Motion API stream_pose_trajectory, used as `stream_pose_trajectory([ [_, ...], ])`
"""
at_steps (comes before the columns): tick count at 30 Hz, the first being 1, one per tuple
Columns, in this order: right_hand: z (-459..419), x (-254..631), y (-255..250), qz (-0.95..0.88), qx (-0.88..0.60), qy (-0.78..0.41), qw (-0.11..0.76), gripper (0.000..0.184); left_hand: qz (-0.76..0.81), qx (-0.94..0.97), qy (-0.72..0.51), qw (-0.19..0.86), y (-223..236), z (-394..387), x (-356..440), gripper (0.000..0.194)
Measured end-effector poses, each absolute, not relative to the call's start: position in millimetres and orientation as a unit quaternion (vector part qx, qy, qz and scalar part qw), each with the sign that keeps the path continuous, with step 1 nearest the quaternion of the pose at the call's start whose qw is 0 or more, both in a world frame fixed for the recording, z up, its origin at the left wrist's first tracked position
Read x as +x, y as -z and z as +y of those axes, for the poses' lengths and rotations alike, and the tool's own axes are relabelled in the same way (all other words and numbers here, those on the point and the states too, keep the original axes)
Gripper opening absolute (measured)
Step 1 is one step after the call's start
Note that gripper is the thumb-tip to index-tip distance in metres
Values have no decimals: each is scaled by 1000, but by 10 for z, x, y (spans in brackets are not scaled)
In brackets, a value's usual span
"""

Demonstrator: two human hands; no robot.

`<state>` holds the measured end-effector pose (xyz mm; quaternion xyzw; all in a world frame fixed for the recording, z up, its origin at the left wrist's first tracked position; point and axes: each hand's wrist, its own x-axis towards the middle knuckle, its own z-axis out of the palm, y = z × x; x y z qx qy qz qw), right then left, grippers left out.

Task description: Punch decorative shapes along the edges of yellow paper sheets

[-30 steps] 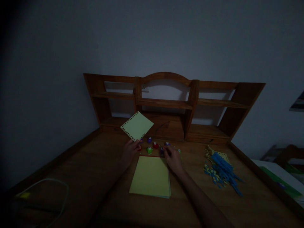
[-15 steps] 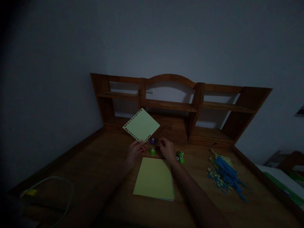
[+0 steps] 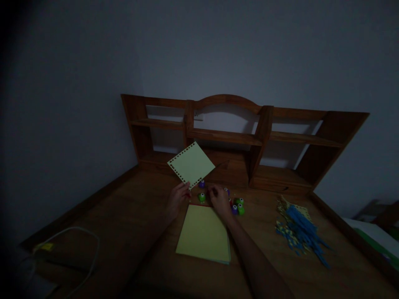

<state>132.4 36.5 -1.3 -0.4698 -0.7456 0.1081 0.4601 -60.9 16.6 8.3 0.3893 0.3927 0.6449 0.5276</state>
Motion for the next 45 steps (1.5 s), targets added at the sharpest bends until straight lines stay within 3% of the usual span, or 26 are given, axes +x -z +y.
stream_pose_trajectory([
  [25,251,1221,81,-793,-433,-60,424,25,411,416,-611,534,-22,232,-637,38],
  [45,289,1258,-142,-760,-437,-37,480,20,395,433,-616,527,-45,177,-589,37],
])
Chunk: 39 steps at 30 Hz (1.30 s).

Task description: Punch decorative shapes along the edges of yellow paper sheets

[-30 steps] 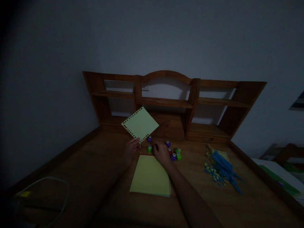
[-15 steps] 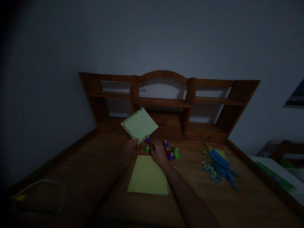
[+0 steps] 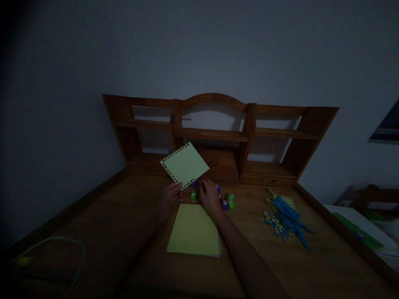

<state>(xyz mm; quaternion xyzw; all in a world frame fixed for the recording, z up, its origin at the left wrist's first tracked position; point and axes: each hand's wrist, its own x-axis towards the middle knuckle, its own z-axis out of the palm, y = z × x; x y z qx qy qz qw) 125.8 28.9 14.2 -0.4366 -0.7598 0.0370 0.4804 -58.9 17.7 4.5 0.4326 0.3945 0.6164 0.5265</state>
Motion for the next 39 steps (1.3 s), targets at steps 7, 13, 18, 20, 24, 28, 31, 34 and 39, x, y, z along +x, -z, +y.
stream_pose_trajectory([
  [7,428,2040,-725,-712,-474,8,519,24,383,440,-617,528,-67,118,-571,36],
  [13,186,2817,-564,-724,-539,-24,430,26,379,432,-625,529,-79,107,-532,32],
  [18,-151,2966,-296,-758,-564,-79,317,25,387,440,-614,530,-69,111,-528,32],
  [20,-253,2938,-251,-768,-558,-81,303,26,390,443,-612,527,-63,112,-532,32],
  [24,-351,2847,-268,-774,-554,-78,296,26,398,444,-619,511,-64,123,-539,32],
  [28,-311,2776,-303,-775,-553,-82,295,28,416,468,-632,457,-99,118,-560,34],
  [31,-244,2733,-284,-775,-547,-87,303,28,425,460,-655,423,-112,114,-592,34],
  [34,-228,2668,-256,-785,-519,-79,329,25,429,429,-662,439,-82,139,-623,32],
  [39,-288,2553,-195,-847,-444,-31,292,32,425,412,-658,466,-24,174,-622,35],
])
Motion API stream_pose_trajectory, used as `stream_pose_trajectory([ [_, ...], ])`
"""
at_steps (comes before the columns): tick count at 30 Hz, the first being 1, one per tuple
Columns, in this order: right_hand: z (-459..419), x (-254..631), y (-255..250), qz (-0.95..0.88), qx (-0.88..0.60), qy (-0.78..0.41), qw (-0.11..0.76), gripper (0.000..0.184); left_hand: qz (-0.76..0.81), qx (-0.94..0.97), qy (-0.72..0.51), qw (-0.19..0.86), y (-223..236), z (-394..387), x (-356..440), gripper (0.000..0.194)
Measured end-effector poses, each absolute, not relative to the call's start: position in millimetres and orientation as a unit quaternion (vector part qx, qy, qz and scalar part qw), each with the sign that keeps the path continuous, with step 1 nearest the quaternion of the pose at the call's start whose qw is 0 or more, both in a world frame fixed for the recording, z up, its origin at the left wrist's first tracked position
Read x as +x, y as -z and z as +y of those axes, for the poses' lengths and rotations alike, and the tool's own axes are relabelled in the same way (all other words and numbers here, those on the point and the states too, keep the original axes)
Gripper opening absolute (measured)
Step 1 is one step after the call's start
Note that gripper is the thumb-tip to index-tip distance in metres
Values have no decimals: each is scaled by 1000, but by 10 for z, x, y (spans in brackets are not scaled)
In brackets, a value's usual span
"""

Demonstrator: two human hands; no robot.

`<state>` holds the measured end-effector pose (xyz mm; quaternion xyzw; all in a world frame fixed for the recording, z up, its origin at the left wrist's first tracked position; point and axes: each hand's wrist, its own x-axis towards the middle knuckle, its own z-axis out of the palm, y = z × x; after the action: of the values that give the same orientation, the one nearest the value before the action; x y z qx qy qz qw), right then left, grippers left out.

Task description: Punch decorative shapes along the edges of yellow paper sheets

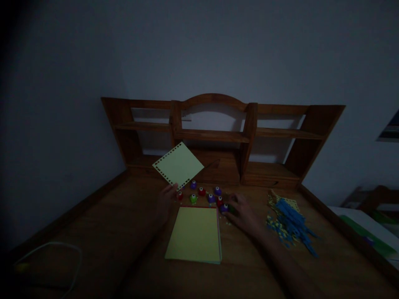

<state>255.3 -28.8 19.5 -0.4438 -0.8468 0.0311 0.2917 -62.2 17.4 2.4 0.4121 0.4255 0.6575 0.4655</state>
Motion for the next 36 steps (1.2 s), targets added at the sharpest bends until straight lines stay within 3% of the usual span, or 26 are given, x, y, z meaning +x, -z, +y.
stream_pose_trajectory([
  [4,-238,2557,-118,-870,-427,9,249,30,436,445,-643,446,-38,155,-591,35],
  [11,-230,2556,-117,-844,-462,-23,273,21,432,456,-628,460,3,212,-574,39],
  [16,-396,2384,-339,-723,-452,-230,469,38,443,465,-613,460,-21,204,-573,40],
  [19,-393,2267,-482,-625,-434,-367,535,45,451,471,-605,457,-76,163,-532,39],
  [21,-339,2193,-501,-553,-390,-486,554,48,447,477,-599,462,-112,124,-491,38],
  [24,-255,2081,-376,-477,-331,-582,569,37,451,489,-581,469,-157,53,-429,37],
  [29,-251,1948,-63,-368,-316,-631,606,23,449,539,-527,480,-205,-34,-345,33],
  [36,-346,1946,-71,-413,-314,-656,548,33,428,547,-422,583,41,85,-317,42],
])
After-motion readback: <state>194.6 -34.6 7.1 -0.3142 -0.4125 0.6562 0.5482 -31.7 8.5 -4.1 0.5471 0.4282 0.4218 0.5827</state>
